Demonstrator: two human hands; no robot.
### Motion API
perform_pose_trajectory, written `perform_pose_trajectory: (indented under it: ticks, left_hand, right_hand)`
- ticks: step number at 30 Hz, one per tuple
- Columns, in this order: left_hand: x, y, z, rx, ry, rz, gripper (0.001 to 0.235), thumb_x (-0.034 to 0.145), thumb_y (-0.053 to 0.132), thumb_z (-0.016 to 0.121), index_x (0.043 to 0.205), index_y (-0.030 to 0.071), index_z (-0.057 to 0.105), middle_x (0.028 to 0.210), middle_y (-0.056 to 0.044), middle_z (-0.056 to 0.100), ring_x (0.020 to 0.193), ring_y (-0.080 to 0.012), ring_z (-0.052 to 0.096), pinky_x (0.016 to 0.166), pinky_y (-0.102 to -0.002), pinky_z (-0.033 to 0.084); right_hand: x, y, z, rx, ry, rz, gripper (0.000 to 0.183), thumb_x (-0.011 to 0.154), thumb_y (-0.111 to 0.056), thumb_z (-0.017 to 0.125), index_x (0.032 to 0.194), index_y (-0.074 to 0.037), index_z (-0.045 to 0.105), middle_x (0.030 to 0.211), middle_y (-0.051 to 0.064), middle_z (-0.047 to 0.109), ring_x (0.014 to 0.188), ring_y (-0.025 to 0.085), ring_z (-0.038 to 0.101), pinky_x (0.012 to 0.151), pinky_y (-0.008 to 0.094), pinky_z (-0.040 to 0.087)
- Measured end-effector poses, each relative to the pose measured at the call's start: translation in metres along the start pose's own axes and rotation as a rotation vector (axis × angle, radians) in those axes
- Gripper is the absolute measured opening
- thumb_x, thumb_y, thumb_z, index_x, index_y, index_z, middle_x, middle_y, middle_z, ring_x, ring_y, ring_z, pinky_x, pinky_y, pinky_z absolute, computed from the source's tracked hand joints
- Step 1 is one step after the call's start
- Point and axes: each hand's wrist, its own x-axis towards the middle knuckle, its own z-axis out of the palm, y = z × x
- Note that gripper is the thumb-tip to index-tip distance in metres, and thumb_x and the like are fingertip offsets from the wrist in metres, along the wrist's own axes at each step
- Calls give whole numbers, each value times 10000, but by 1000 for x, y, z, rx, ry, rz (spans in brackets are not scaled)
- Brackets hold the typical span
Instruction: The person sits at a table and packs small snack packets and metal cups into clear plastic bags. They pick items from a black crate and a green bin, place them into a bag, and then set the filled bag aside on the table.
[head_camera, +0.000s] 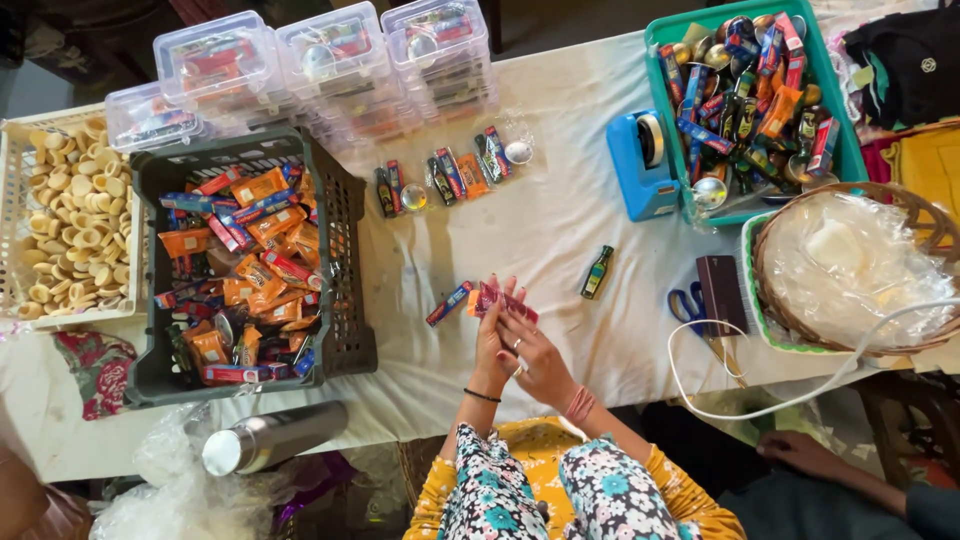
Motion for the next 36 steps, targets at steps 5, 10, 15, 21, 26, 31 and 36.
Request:
perform_pose_trajectory:
  ticks: [5,10,15,21,26,31,36]
  left_hand:
    - [15,-18,-33,-43,-136,-3,496,1124,299,487,1546,43,432,1455,-104,563,1281,-229,568,1099,-396,477]
    - [5,-4,-11,-33,-8,39,477,1061,303,427,1522,180,417,1461,-67,569,1228,-207,572,1036,-405,479]
    - [2,-5,-10,-109,-96,32,492,1095,350,410,1535,129,416,1466,-109,559,1224,-222,580,1077,-416,467]
    - [-1,0,4,-115,-102,96,582,1080,464,388,1544,114,416,1475,-101,549,1226,-237,577,1086,-411,450]
    - [-3,10,21,-96,-124,81,596,1052,495,379,1533,143,401,1508,-77,502,1307,-287,556,1110,-416,440]
    - [7,-5,3,346,-122,82,612,1074,458,408,1561,86,417,1535,-87,526,1361,-173,524,1155,-337,388]
    - [21,-20,-28,627,-68,90,557,1072,407,451,1480,35,526,1412,-85,630,1271,-164,591,1106,-344,427]
  right_hand:
    - [-4,14,8,23,51,96,472,1008,-122,526,1465,-2,548,1537,213,512,1452,372,460,1203,440,372]
    - [-13,3,9,30,47,-28,412,1024,-166,552,1407,-21,604,1502,209,546,1441,382,475,1205,466,358]
    - [-18,32,23,189,146,196,286,1022,-150,605,1272,-47,695,1432,147,637,1340,318,614,1081,392,504]
    - [-1,15,17,226,267,211,281,872,-45,739,1140,-21,658,1262,143,667,1172,274,666,938,336,565]
    - [-13,81,37,690,285,479,437,869,19,723,1278,-8,571,1142,85,686,1049,179,677,904,300,572]
    - [-26,117,25,1338,259,825,239,960,-37,655,1198,-34,629,1039,36,718,855,137,664,716,294,535]
    - [-33,130,16,1230,272,781,211,949,-17,655,1157,1,686,1036,40,726,894,121,680,802,280,559]
